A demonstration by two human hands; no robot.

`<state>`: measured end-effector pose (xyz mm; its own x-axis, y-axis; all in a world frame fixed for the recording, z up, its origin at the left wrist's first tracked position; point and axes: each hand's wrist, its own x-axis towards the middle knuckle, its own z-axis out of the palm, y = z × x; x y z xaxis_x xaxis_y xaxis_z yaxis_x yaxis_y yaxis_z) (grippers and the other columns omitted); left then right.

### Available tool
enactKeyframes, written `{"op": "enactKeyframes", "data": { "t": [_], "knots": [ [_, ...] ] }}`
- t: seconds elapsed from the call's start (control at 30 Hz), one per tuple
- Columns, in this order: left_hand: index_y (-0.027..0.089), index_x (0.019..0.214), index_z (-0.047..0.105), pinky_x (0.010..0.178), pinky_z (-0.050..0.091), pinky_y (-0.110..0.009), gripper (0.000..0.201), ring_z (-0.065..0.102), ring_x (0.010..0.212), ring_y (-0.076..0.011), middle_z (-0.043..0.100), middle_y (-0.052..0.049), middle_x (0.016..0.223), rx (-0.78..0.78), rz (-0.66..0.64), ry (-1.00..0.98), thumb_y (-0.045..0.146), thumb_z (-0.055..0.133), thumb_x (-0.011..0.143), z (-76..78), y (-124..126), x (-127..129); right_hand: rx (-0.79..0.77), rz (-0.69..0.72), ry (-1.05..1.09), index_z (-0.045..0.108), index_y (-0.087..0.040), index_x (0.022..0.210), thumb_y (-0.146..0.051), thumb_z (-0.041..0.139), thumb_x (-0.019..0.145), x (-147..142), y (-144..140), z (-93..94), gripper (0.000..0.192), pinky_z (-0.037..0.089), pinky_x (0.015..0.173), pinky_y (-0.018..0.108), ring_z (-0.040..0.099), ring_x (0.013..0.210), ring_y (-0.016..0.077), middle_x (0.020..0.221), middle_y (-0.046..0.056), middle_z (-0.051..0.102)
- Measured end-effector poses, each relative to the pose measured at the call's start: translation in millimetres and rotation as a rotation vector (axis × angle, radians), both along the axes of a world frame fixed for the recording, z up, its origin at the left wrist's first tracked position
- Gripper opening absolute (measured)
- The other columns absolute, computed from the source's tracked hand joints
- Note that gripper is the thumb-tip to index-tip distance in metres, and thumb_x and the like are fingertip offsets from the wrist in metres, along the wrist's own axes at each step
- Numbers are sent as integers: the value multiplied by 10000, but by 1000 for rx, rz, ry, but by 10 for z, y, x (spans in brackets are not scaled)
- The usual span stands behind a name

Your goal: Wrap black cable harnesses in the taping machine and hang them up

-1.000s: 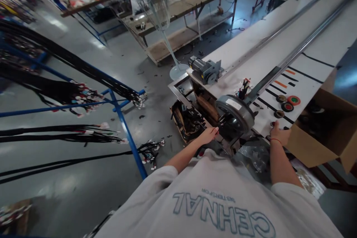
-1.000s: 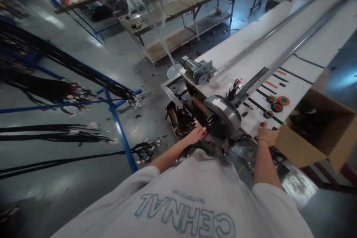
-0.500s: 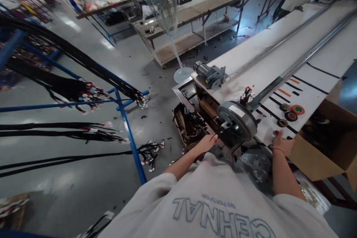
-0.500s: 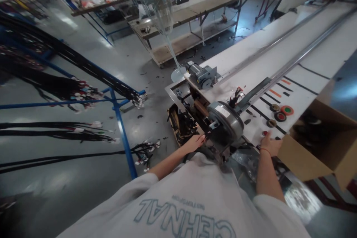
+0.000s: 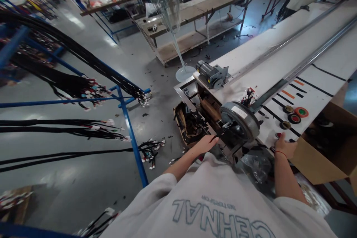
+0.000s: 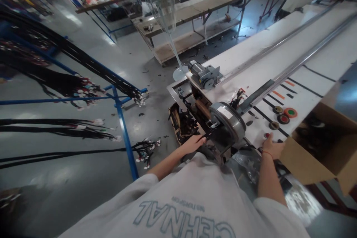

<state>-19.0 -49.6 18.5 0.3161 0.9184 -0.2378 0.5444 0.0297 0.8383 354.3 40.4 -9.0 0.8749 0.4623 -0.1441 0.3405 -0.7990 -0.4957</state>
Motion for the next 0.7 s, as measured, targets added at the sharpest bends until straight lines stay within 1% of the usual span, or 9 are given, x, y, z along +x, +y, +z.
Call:
{"op": "enactKeyframes", "data": {
  "t": [0.07,0.13,0.2,0.27,0.33,0.43,0.5,0.63,0.7],
  "knots": [
    [194,750,507,662,397,-266,449,490,668,-153,535,-6,683,-39,-41,-27,561,343,951,-49,-78,-148,4,0,21,507,-104,1305,-572,663,827,9,1,23,687,445,1021,538,554,1234,417,1323,267,569],
    [192,762,503,654,396,-260,461,489,675,-149,539,-3,699,-99,-9,-33,584,341,943,-123,-196,-275,12,-7,37,519,-103,1289,-540,696,813,22,5,32,670,449,1021,521,559,1229,410,1302,265,584],
    [189,776,510,658,397,-257,473,491,691,-149,544,-3,710,-130,42,-27,589,327,949,-198,-311,-327,12,-8,43,518,-97,1294,-521,702,816,31,9,33,666,448,1024,511,560,1230,407,1304,266,586],
    [187,773,514,664,396,-258,481,490,692,-148,540,0,703,-134,49,-31,590,323,953,-248,-380,-291,2,-1,40,509,-91,1315,-521,693,828,32,11,30,676,449,1024,504,558,1236,406,1324,265,577],
    [186,750,507,670,398,-262,490,486,682,-146,532,2,688,-123,59,-32,591,321,954,-264,-383,-195,-5,12,30,504,-79,1332,-518,677,846,27,10,26,677,448,1028,489,553,1243,402,1341,269,566],
    [187,721,488,672,399,-266,510,482,669,-141,529,2,678,-104,120,-44,581,281,968,-246,-298,-44,-7,23,13,508,-63,1334,-505,670,859,18,5,17,669,437,1037,458,553,1243,392,1334,282,564],
    [190,710,474,668,394,-263,519,478,662,-138,523,5,673,-100,139,-64,586,263,970,-228,-231,18,-10,29,6,498,-79,1343,-512,666,858,15,1,11,671,433,1035,453,555,1237,382,1329,277,567],
    [197,683,447,632,370,-260,547,452,633,-131,486,15,638,-121,166,-98,631,252,954,-205,-155,64,-23,22,15,480,-118,1354,-541,628,875,18,-2,4,656,428,1034,458,550,1243,363,1342,246,563],
    [198,674,441,606,353,-257,575,436,617,-127,464,21,612,-143,187,-118,670,251,941,-192,-132,70,-31,23,17,475,-119,1352,-552,614,881,22,0,-5,655,424,1034,446,543,1248,359,1353,248,552]
  ]
}}
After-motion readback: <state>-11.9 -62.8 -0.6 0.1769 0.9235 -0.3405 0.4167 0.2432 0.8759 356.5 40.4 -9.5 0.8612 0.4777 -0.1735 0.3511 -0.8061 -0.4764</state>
